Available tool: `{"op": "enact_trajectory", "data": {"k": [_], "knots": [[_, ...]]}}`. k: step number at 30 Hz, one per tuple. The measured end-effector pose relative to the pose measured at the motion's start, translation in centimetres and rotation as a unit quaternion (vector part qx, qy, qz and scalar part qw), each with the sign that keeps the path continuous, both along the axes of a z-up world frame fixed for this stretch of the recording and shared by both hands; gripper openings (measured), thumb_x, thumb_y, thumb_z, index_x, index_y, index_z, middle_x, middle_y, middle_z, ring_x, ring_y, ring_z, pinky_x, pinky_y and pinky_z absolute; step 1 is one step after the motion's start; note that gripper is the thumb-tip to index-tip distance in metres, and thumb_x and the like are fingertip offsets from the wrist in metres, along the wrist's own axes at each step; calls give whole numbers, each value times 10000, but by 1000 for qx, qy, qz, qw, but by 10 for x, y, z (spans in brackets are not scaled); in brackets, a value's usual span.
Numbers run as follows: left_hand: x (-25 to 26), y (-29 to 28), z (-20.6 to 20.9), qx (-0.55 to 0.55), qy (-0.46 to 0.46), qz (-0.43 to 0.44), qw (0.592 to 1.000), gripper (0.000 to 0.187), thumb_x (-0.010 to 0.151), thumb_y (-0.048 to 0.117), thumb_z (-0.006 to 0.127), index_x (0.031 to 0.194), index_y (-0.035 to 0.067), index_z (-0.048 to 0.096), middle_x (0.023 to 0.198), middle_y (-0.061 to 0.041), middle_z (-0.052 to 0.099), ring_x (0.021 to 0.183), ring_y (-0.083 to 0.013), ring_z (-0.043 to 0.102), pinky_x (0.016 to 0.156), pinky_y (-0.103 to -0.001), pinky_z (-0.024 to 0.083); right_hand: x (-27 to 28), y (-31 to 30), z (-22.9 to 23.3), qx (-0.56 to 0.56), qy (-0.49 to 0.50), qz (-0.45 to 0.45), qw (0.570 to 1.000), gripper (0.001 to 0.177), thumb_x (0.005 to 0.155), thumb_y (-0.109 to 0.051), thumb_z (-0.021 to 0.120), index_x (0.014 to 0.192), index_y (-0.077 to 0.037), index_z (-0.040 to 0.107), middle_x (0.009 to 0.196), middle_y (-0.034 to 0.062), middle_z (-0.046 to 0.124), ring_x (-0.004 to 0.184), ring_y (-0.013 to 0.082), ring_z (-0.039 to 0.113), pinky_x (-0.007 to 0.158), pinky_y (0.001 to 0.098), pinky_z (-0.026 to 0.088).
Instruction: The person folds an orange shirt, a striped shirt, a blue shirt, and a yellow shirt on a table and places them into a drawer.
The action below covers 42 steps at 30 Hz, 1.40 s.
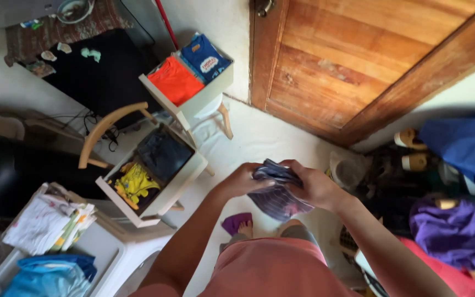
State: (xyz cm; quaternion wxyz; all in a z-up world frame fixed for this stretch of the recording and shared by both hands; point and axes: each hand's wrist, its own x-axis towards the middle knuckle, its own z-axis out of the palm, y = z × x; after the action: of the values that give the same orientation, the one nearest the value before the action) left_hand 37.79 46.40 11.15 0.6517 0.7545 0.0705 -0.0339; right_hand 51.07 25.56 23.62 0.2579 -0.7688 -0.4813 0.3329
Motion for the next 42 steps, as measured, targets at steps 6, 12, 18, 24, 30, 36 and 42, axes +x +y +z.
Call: {"op": "enact_trajectory", "data": {"k": [6,12,18,24,30,36,42], "knots": [[60,0,25,22,12,37,999,370,891,240,778,1184,30,695,981,-66,761,876,-114,667,819,-325,568,73,12,-29,57,106,-42,992,633,833,-177,745,1406,-135,479,1022,122,766,931,242,763,820,360,589],[126,7,51,174,26,49,983,397,915,314,709,1183,22,678,931,-181,751,809,-254,709,788,-385,560,177,27,-58,-108,79,-43,990,604,741,-260,847,1292,-134,635,1068,86,776,974,217,747,861,364,568],[169,21,46,121,40,155,980,397,937,292,714,1227,24,672,973,-141,764,878,-197,707,819,-368,562,297,41,-118,-110,180,5,978,484,747,-272,827,1186,-84,749,1059,108,801,989,232,729,903,375,546],[184,51,26,-130,-24,340,931,362,945,234,733,1238,31,675,1087,-36,744,1000,-112,676,908,-306,559,313,102,-119,84,560,-34,823,659,798,-405,780,1322,-34,633,1217,123,741,1105,241,694,965,404,538],[188,100,6,-90,-11,414,906,339,987,238,709,1241,17,665,1104,-45,730,1017,-116,650,913,-299,544,304,171,-177,111,565,-26,818,457,945,-158,712,1352,0,577,1212,89,700,1076,191,671,924,378,563],[191,158,-7,-133,-32,438,889,343,988,237,659,1268,41,637,1180,-37,726,1098,-119,657,964,-295,528,306,247,-140,123,429,-42,894,468,945,-81,667,1387,-26,520,1170,79,692,1046,157,656,895,357,560],[196,207,-44,-169,-36,460,871,323,1008,201,633,1277,21,625,1204,-49,717,1120,-140,654,986,-317,523,317,304,-139,152,396,-13,906,499,963,-58,619,1434,-35,456,1196,88,690,1105,153,661,956,332,549]]}}
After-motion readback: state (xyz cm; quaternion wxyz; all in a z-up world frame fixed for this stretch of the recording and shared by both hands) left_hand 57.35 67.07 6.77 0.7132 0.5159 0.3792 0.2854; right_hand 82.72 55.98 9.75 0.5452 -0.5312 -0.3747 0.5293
